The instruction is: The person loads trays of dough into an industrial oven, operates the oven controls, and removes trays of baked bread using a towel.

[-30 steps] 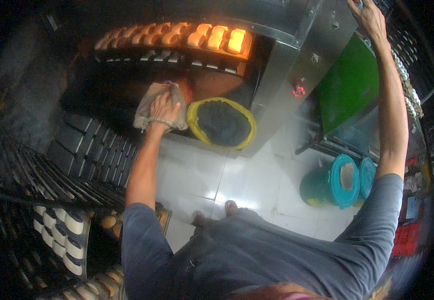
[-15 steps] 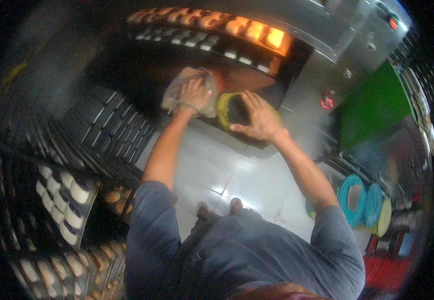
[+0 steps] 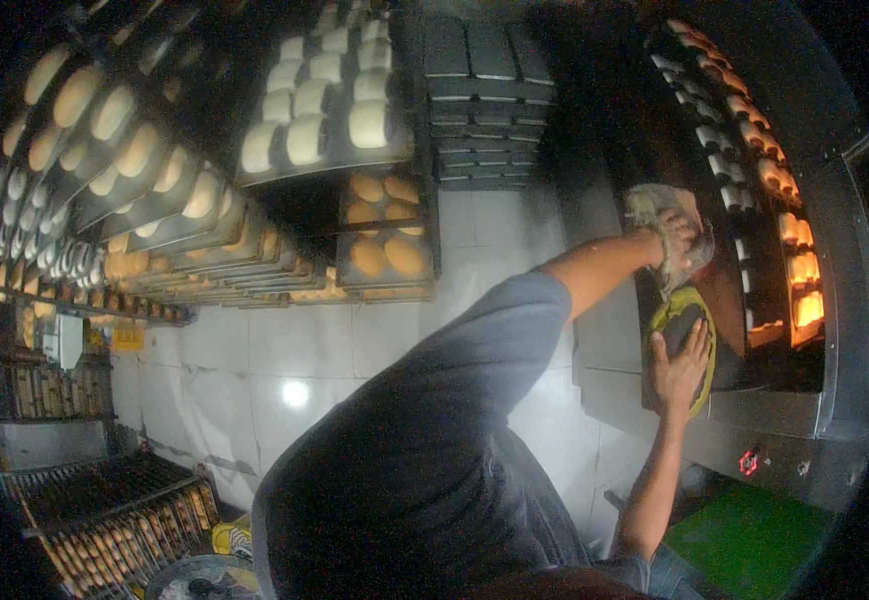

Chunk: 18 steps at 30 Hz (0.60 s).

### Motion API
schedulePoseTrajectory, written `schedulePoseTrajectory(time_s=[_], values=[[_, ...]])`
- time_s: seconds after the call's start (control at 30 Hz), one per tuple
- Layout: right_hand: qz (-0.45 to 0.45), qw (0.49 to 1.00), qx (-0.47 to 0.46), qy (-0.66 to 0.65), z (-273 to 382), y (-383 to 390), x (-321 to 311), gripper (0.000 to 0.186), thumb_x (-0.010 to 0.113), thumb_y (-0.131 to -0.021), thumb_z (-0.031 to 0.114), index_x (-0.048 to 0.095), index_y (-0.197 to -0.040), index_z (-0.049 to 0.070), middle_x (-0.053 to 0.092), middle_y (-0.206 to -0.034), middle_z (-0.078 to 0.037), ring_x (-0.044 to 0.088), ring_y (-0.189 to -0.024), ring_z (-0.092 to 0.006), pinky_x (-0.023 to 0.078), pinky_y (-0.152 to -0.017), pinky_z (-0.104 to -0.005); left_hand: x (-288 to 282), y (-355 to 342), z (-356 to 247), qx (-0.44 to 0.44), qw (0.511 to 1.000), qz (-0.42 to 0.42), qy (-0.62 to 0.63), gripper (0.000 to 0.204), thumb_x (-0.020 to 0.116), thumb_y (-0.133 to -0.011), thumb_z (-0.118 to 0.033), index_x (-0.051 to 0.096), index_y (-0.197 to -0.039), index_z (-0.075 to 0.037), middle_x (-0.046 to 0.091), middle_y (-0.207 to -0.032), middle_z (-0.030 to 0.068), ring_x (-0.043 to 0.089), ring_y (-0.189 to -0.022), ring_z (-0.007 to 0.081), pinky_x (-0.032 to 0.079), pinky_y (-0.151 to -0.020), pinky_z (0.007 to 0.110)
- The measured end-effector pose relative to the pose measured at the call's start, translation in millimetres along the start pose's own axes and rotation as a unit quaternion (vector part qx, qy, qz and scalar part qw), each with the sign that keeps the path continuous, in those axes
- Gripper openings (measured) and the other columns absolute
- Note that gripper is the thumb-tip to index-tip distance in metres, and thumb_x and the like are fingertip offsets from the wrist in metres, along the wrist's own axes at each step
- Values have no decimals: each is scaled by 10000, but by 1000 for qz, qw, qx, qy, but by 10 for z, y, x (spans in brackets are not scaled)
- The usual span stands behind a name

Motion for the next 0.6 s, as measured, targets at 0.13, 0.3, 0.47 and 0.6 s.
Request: schedulePoseTrajectory(time_s=[0.13,0.3,0.47,0.6], values=[[-16,999,-31,0,24,-106,182,888,576,-869,577,321,-1440,-53,327,-1489,-253,290,-1374,-436,238,-1140,-484,15,327,52,-11,997,19,71,597,334,-951,-502,571,-1308,-86,327,-1533,78,177,-1455,267,66,-1177,519],[-20,999,-27,8,-65,-3,268,895,568,-865,595,319,-1449,-36,324,-1493,-253,295,-1376,-434,239,-1140,-483,-391,1638,-98,-30,985,-72,156,516,406,-976,-434,602,-1227,-27,408,-1458,184,281,-1407,331,172,-1154,540],[0,999,7,45,94,111,122,875,612,-864,531,318,-1438,-60,338,-1482,-256,293,-1386,-400,228,-1152,-462,362,3280,250,-235,835,-83,491,456,424,-1010,-387,535,-1318,-69,533,-1323,193,487,-1237,283,349,-1082,399],[-20,999,-34,-7,77,68,147,900,703,-803,465,313,-1433,-45,337,-1486,-236,287,-1391,-392,199,-1168,-451,1194,4957,813,-196,967,-27,159,516,545,-927,-282,456,-1377,-46,487,-1378,186,447,-1285,328,332,-1092,408]])
Point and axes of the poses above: each hand's wrist, its own y-axis away from the middle knuckle, its own x-axis out of the palm, z = x × y, the point moved 6 cm from there along -y, towards the middle knuckle
